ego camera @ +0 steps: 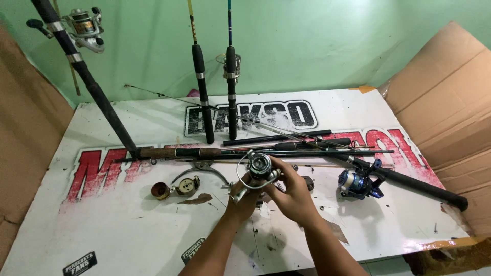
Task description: Disassembling, cleaning, and inspecting internal components of a spinning fishing reel for maintenance.
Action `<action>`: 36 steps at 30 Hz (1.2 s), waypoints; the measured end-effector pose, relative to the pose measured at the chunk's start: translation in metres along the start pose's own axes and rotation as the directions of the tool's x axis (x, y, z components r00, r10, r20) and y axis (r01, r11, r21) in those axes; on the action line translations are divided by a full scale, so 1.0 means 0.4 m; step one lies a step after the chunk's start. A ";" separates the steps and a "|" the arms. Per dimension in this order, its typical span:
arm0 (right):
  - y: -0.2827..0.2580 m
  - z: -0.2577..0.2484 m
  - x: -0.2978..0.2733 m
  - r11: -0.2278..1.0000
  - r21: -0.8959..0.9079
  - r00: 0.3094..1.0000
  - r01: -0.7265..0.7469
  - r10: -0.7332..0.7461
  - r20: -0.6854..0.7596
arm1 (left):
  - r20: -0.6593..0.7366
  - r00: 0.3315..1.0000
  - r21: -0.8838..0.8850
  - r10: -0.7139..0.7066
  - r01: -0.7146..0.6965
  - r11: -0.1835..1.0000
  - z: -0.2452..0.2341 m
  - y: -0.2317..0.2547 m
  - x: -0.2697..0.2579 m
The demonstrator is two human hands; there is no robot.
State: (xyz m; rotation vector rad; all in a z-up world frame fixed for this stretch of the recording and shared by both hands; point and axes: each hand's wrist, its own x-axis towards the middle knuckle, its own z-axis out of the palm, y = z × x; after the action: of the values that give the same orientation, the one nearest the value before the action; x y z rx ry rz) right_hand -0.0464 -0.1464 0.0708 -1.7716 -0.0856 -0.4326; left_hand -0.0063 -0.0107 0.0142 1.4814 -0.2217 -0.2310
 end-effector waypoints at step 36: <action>-0.001 -0.017 -0.021 0.995 0.096 1.000 -0.014 0.015 -0.017 | -0.050 0.959 0.069 0.278 -0.274 0.959 0.002 0.001 -0.005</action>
State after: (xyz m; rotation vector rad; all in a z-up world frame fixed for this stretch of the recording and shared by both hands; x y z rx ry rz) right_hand -0.0559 -0.1514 0.0695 -1.6731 -0.0798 -0.4264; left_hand -0.0087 -0.0108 0.0148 1.4972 -0.3869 0.0458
